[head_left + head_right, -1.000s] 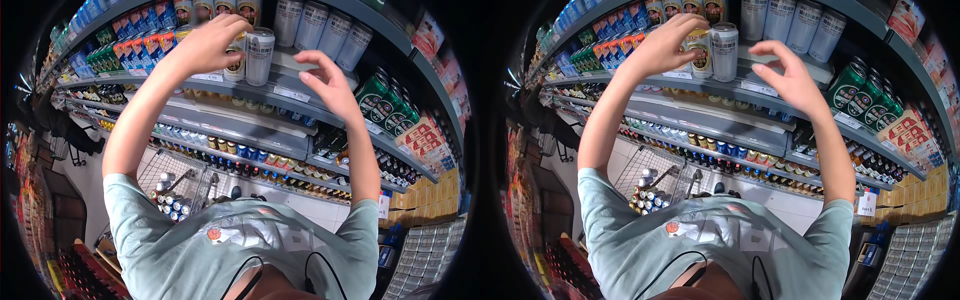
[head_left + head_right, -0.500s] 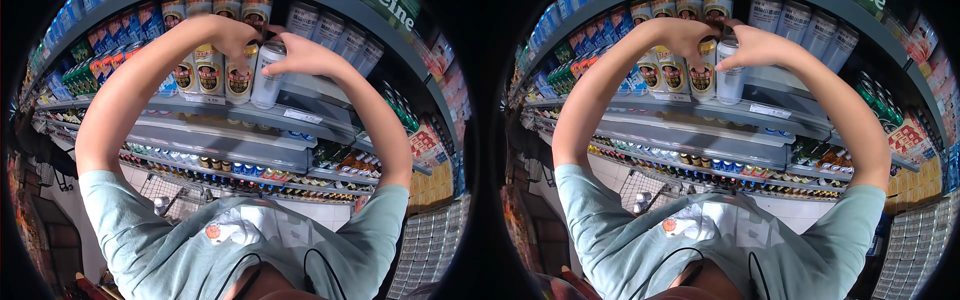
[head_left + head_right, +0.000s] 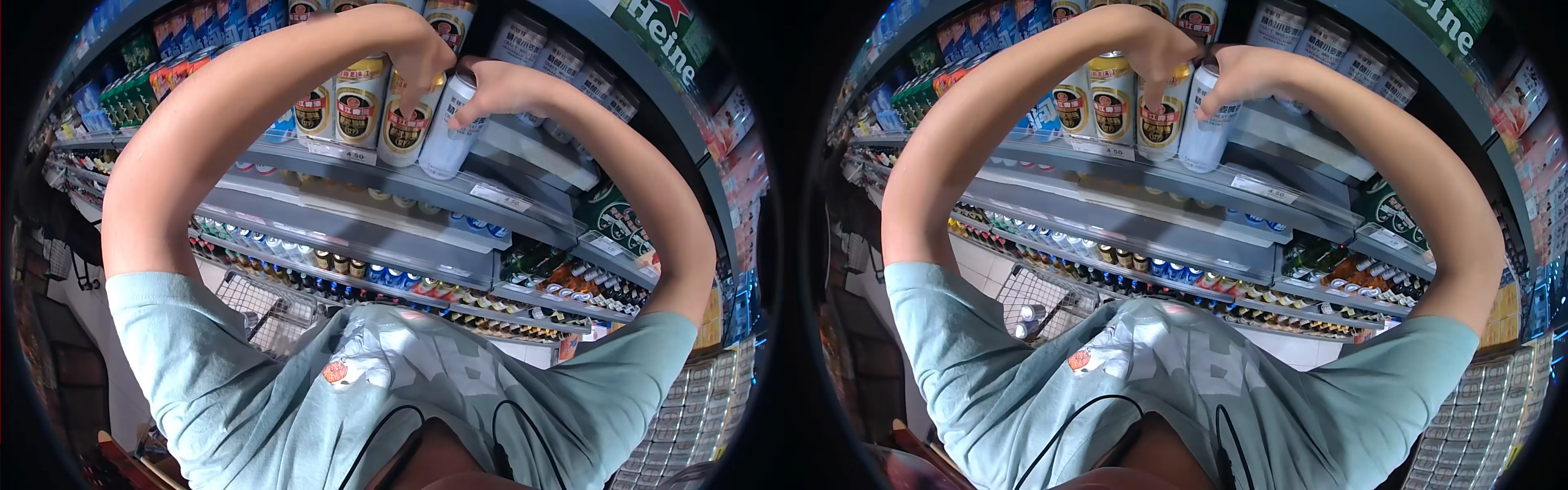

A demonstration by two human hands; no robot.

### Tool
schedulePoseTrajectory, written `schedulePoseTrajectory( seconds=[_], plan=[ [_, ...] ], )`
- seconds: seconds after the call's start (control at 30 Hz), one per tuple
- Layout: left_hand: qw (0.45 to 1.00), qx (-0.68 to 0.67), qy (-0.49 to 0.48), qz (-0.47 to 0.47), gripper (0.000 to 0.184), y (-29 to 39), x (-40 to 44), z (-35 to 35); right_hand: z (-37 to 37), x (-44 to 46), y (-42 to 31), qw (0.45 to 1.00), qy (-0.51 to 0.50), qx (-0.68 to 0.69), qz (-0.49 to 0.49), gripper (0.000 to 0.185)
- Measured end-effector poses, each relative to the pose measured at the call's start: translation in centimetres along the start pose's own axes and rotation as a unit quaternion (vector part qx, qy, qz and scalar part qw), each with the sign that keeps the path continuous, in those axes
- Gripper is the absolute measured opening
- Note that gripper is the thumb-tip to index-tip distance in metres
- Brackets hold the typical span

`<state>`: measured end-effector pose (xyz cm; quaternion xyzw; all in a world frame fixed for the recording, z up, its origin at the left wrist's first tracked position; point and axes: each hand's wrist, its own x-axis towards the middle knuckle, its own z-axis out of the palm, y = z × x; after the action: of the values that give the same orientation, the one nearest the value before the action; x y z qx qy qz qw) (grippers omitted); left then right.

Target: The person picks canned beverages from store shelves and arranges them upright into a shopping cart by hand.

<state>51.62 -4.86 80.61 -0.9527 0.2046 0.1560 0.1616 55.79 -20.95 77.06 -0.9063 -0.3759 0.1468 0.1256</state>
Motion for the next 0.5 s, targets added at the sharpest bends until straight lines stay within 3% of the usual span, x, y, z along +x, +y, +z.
schedulePoseTrajectory(
  seconds=[0.07, 0.2, 0.27, 0.37, 0.5],
  plan=[
    [0.998, 0.051, 0.034, -0.003, 0.086, -0.2, 2.0, 1.2, -0.1, -0.1, -0.2, 1.0, 0.005, 0.005, -0.01, 0.085],
    [0.999, 0.042, 0.01, 0.001, 0.085, 0.0, 2.9, 1.3, 0.0, -0.3, -0.5, 0.999, 0.006, -0.034, -0.003, 0.076],
    [0.997, 0.06, 0.044, -0.037, 0.079, 0.8, 2.6, 1.5, 0.2, -0.8, -0.4, 0.999, 0.009, -0.052, 0.006, 0.073],
    [0.999, 0.032, -0.013, -0.014, 0.076, 2.5, 0.7, 0.5, 0.4, -1.4, 0.5, 0.996, 0.039, -0.072, -0.019, 0.069],
    [0.999, 0.03, 0.023, 0.001, 0.076, 4.2, 0.1, 1.2, 1.0, -3.2, 1.5, 0.983, 0.092, -0.13, -0.086, 0.068]
  ],
)
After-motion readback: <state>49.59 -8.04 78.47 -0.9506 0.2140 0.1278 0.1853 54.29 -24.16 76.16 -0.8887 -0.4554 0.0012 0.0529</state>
